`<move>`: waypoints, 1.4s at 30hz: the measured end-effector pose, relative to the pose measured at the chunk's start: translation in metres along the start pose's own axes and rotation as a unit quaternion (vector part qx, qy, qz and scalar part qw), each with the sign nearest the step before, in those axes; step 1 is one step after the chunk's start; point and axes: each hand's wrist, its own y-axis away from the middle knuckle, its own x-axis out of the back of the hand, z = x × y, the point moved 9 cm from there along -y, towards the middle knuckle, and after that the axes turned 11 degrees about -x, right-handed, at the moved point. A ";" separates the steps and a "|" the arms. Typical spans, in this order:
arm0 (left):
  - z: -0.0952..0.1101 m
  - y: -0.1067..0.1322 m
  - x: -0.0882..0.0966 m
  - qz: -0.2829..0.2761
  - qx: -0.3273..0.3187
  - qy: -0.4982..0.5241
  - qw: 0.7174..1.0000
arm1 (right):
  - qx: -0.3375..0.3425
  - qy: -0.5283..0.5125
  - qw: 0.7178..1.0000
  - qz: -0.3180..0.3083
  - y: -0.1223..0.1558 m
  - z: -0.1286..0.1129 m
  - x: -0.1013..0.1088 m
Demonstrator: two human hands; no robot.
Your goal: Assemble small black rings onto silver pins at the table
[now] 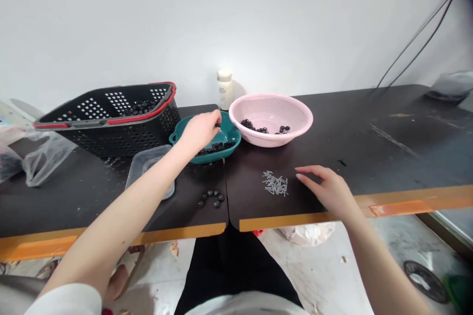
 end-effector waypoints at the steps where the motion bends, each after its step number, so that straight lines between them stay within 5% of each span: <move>1: 0.002 0.011 0.010 0.023 0.003 0.002 1.000 | 0.021 0.013 1.000 -0.018 -0.002 -0.008 -0.007; 4: 0.014 0.050 0.029 0.098 0.004 0.061 0.993 | 0.055 0.030 0.996 -0.062 -0.010 -0.031 -0.027; 7: 0.039 0.097 0.029 0.166 -0.030 0.200 0.965 | 0.073 0.047 0.991 -0.099 -0.022 -0.046 -0.046; 10: 0.065 0.140 -0.001 0.150 -0.031 0.329 0.932 | 0.069 0.064 0.985 -0.142 -0.033 -0.052 -0.062; 14: 0.081 0.176 -0.055 0.130 0.048 0.473 0.870 | 0.043 0.073 0.977 -0.194 -0.040 -0.053 -0.074; 17: 0.089 0.181 -0.083 0.101 0.068 0.521 0.845 | 0.031 0.067 0.972 -0.221 -0.040 -0.055 -0.075; 21: 0.095 0.176 -0.091 0.065 0.044 0.491 0.868 | 0.020 0.042 0.971 -0.236 -0.033 -0.062 -0.064; 27: 0.082 0.184 -0.089 0.157 0.080 0.521 0.835 | -0.010 -0.212 0.933 -0.290 0.013 -0.091 -0.056; 32: 0.078 0.195 -0.072 0.242 0.084 0.510 0.821 | -0.010 -0.360 0.873 -0.329 0.068 -0.126 -0.068; 37: 0.083 0.199 -0.042 0.302 0.038 0.447 0.841 | 0.142 -0.344 0.884 -0.282 0.096 -0.162 -0.058; 42: 0.086 0.204 -0.035 0.311 0.041 0.415 0.854 | 0.163 -0.315 0.889 -0.291 0.103 -0.167 -0.060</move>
